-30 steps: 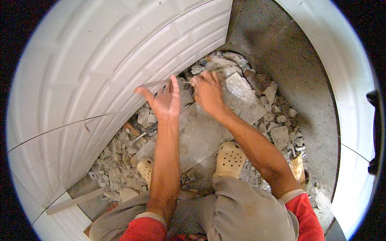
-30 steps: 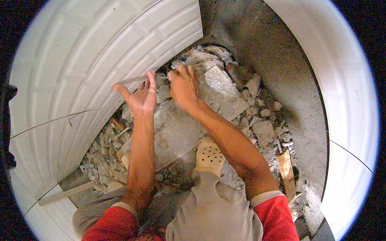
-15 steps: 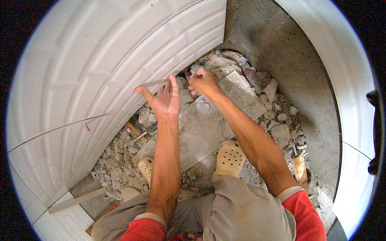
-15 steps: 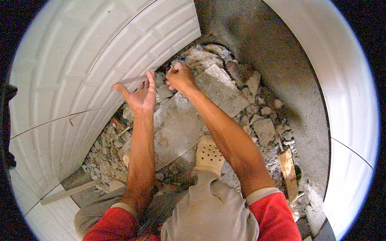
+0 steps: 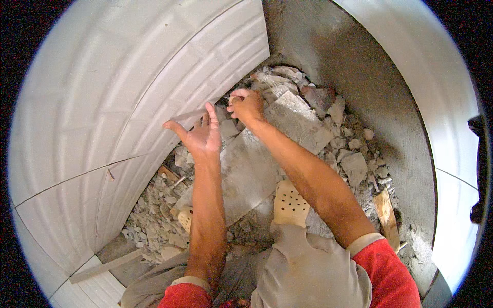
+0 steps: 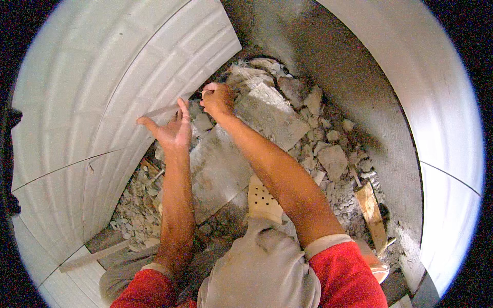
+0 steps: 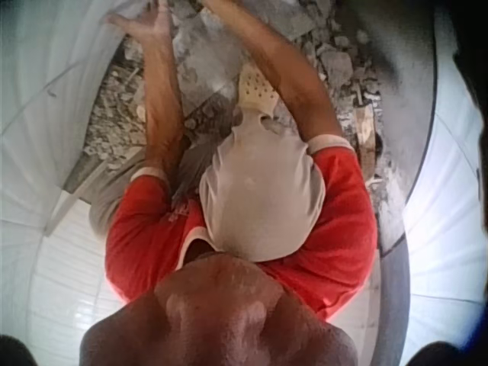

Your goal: The person scoops cement from a bucket and spreads it onto a terracotta tile using a trowel. They then press the tile onto a wall and adjust its position to align with existing tiles.

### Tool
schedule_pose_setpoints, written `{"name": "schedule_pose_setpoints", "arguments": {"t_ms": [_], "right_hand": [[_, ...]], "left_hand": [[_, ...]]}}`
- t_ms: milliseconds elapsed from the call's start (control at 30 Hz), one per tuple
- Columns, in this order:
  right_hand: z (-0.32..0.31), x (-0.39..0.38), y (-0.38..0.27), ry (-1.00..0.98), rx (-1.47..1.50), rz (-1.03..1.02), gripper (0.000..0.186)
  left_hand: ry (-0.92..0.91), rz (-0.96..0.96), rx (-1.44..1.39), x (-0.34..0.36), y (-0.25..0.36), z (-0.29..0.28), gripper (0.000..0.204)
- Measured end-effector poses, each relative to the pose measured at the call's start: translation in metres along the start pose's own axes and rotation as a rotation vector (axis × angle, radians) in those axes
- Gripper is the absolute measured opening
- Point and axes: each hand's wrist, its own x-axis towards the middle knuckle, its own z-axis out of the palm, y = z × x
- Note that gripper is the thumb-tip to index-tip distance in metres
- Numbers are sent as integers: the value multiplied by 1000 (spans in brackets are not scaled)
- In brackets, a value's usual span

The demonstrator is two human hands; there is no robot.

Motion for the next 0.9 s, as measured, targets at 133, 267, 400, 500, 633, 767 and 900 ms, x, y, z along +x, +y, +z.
{"name": "schedule_pose_setpoints", "arguments": {"t_ms": [133, 267, 400, 500, 633, 767, 900], "right_hand": [[17, 1, 0, 26, 202, 172, 20], [25, -1, 8, 16, 322, 251, 22], [27, -4, 14, -42, 421, 229, 30], [27, -3, 13, -118, 340, 188, 30], [21, 1, 8, -133, 161, 179, 29], [13, 3, 7, -153, -54, 75, 24], [11, 7, 6, -192, -66, 51, 23]], "left_hand": [[35, -18, -42, 2, 1, -2, 149], [29, 1, -33, 2, 0, -3, 150], [-17, -29, -27, 1, 0, -2, 150], [13, -27, -58, 0, 0, -2, 151], [17, -13, -39, 4, 0, -5, 155], [37, -18, -48, 6, 1, -9, 158], [9, -31, -67, 5, 0, -9, 156]]}}
